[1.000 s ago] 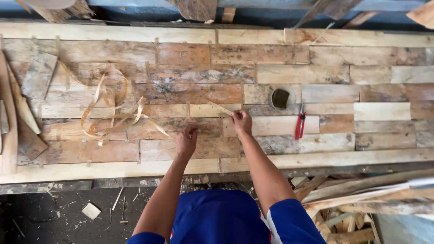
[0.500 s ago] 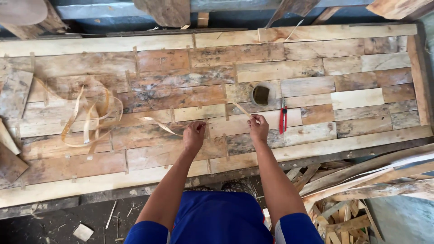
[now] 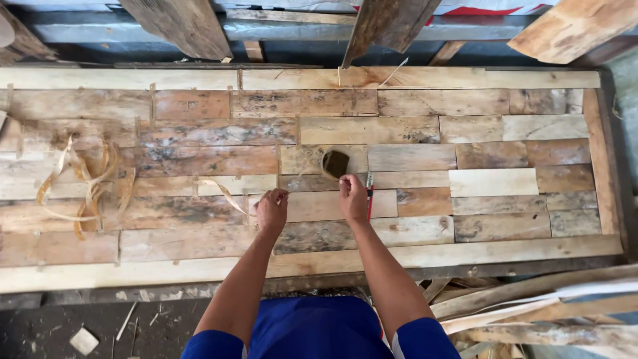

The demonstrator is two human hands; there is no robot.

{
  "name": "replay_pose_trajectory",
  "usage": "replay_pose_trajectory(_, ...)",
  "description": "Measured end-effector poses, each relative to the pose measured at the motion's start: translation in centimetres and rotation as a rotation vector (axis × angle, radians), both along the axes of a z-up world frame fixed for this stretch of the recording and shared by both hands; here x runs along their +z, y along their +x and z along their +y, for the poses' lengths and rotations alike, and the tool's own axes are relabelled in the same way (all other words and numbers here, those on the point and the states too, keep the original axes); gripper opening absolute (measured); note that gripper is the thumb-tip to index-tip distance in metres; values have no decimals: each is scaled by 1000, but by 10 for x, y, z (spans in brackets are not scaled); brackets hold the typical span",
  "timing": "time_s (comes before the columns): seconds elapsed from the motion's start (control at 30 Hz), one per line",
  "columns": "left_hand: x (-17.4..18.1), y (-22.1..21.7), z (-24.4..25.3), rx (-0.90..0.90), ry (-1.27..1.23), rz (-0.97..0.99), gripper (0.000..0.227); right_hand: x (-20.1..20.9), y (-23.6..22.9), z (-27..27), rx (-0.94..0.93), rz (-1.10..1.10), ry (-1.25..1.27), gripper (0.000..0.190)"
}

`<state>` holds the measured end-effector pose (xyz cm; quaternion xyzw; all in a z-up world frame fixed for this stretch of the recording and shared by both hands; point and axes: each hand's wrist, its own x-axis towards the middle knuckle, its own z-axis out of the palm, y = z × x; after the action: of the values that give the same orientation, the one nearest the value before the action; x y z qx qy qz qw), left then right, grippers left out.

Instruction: Applying and pressing down thin wood veneer strips onto a larger wooden panel surface.

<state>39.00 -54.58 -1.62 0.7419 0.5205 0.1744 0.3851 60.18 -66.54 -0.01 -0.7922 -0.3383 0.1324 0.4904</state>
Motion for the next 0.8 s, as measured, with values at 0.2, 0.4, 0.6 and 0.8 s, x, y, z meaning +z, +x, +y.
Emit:
replay_pose_trajectory(0.2,-15,18,-28,86,106,122,12,7,50,-31,-1,11,124,8)
replay_pose_trajectory(0.4,12,18,-40,281,220,286,14,0,100,-65,-102,-9,96,8)
replay_pose_trajectory(0.6,-4,4,-21,401,19,86,18,5,99,-71,-123,-10,231,10)
replay_pose_trajectory(0.8,-26,3,-2,308,256,-135,53,23,71,-71,-122,95,50,10)
